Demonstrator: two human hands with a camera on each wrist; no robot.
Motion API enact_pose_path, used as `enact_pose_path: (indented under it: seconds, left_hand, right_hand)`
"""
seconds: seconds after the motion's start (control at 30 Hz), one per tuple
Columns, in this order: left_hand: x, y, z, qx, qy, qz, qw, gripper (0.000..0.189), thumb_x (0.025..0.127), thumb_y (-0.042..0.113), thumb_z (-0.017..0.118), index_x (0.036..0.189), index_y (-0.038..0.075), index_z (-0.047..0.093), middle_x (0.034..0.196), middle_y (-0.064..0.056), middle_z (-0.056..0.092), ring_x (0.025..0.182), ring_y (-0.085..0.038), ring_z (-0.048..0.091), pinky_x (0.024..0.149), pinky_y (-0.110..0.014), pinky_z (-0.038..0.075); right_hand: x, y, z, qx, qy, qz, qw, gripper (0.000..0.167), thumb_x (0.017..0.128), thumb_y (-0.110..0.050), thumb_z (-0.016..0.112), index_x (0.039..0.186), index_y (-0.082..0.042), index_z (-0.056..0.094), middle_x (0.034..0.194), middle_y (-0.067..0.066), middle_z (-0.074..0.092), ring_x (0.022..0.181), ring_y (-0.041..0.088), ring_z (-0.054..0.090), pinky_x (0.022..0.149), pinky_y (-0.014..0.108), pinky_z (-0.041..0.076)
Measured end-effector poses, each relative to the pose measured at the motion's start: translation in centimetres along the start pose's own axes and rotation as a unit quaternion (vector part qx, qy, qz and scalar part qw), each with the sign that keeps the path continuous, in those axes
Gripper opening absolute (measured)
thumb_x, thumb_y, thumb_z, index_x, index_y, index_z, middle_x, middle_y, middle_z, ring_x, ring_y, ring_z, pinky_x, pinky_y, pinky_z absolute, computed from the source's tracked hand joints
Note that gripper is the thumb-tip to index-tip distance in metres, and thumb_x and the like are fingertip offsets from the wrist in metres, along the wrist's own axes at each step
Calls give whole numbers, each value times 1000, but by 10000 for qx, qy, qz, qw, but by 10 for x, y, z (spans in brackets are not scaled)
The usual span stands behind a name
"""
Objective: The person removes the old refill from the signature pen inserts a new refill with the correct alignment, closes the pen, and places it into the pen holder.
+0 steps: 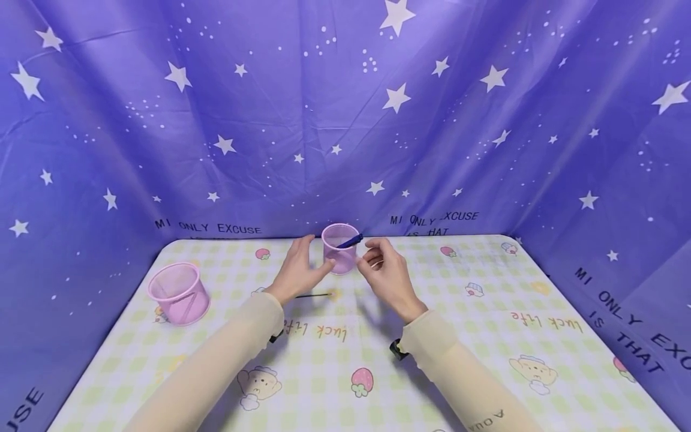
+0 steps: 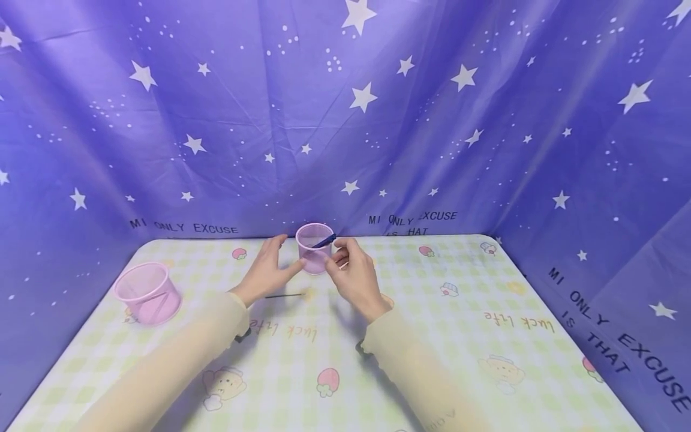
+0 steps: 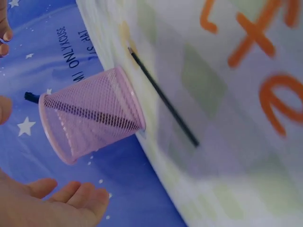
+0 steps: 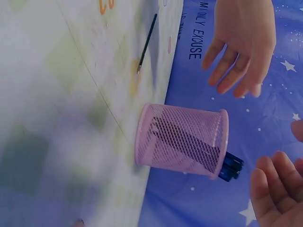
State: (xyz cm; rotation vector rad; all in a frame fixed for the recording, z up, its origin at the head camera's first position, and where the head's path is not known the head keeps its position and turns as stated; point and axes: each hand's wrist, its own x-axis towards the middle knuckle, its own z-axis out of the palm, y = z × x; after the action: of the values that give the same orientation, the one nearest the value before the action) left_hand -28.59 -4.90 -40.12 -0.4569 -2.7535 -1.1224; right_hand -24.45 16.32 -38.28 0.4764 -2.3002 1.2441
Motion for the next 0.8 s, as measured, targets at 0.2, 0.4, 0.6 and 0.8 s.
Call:
enact_pose_path:
  seconds: [0.2, 0.4, 0.6, 0.8]
  left_hand:
    - [-10, 4, -17, 484, -31, 334, 9983, 84, 85, 58, 58, 143, 2, 33, 143, -17, 35, 133, -32, 32, 109, -47, 28]
    - [-19, 11, -33, 1043, 87, 918, 9903, 80, 84, 56, 61, 138, 1, 40, 135, -17, 41, 125, -33, 39, 105, -48, 31]
    - [-26, 8, -37, 1648, 189, 1401, 9762, 80, 82, 58, 61, 136, 0, 44, 133, -18, 44, 125, -34, 41, 107, -48, 29]
    - [-33, 2, -41, 2138, 326, 1694, 9615, 80, 81, 60, 60, 135, 3, 45, 134, -21, 44, 125, -36, 40, 104, -51, 31]
  right_hand:
    - [2, -3, -13, -980, -665, -712, 9904, 32, 84, -19, 71, 112, -7, 60, 101, 6, 63, 89, 18, 59, 76, 35, 51]
    - [1, -7, -24, -1640, -1119, -1053, 9744, 35, 87, -30, 68, 116, -10, 62, 109, 1, 62, 100, 17, 58, 84, 37, 49]
    - [2, -5, -29, -1937, -1290, -1341, 9633, 43, 87, -34, 68, 121, -9, 61, 116, 3, 62, 109, 19, 57, 91, 39, 46]
    - [-1, 2, -34, -2340, -1293, -1672, 9490, 50, 87, -40, 66, 125, -10, 58, 118, 5, 62, 110, 22, 57, 93, 41, 45]
